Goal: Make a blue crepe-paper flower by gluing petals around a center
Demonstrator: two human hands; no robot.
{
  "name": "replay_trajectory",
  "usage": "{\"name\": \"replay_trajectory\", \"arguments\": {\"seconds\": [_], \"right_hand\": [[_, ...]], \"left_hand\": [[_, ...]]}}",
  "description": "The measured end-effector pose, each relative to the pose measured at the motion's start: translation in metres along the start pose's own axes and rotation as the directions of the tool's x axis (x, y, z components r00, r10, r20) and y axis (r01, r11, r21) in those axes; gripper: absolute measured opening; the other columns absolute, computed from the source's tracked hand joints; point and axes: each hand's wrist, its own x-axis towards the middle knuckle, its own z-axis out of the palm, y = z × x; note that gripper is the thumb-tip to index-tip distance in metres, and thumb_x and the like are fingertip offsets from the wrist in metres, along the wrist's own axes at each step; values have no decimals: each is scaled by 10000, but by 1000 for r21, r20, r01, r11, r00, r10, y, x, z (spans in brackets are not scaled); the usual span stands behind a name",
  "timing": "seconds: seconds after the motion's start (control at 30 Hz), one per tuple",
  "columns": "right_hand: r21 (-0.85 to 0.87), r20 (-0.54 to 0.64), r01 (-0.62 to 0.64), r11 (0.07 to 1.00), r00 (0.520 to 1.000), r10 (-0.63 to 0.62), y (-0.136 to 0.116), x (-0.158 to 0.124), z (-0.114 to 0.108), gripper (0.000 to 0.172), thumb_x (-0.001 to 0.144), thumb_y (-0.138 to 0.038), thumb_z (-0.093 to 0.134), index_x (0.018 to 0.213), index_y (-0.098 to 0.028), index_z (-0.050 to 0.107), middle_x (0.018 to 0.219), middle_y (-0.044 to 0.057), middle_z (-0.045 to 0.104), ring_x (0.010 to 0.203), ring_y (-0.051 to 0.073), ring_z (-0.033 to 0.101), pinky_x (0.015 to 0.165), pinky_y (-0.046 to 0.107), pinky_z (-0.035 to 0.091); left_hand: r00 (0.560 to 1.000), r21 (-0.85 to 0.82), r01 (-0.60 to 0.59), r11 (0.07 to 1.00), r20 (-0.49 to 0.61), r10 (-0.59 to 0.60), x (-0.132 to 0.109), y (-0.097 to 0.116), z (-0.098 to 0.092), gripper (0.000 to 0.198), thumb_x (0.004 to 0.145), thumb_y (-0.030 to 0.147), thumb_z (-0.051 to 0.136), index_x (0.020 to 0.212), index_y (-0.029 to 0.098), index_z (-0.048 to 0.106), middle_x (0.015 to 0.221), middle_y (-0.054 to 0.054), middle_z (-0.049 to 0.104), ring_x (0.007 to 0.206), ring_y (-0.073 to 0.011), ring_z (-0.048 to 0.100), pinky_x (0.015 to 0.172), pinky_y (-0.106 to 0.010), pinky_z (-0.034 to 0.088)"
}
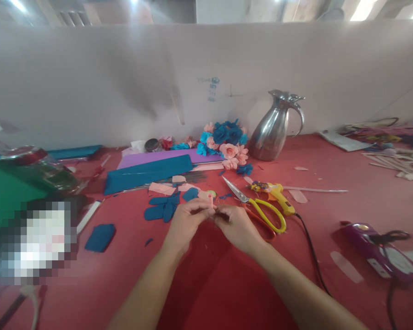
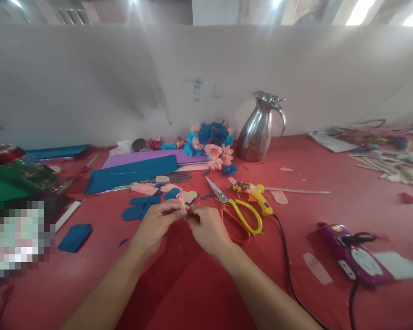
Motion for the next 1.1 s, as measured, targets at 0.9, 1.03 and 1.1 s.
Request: {"name": "replay_trajectory", "arguments": {"seconds": [0.9,1.03,1.1], "right_hand": [[73,2,3,997,1000,-3,-7,0,-3,168,780,-101,510,767,-174,662,734,18,667,677,157,594,636,251,425],[56,9,9,998,1000,-9,-6,0,-3,199,765,-59,503,779,-163,673,746,21,672,692,156,604,645,247,429],[56,16,6,998,1000,-7,-5,0,-3,214,759,-45,497,785,-158,677,750,25,676,699,156,607,653,247,432]], "left_hand": [[1000,16,1,1000,-6,-1,0,0,0,104,689,275,690,652,184,725,750,-31,626,769,-189,555,751,-309,421],[1000,4,2,1000,-4,-2,-1,1,1,97,690,271,688,661,187,727,755,-29,623,773,-186,551,761,-309,419],[1000,-1,4,1000,-7,-4,-2,2,1,93,688,269,690,660,188,726,755,-28,624,774,-184,550,762,-306,418]]}}
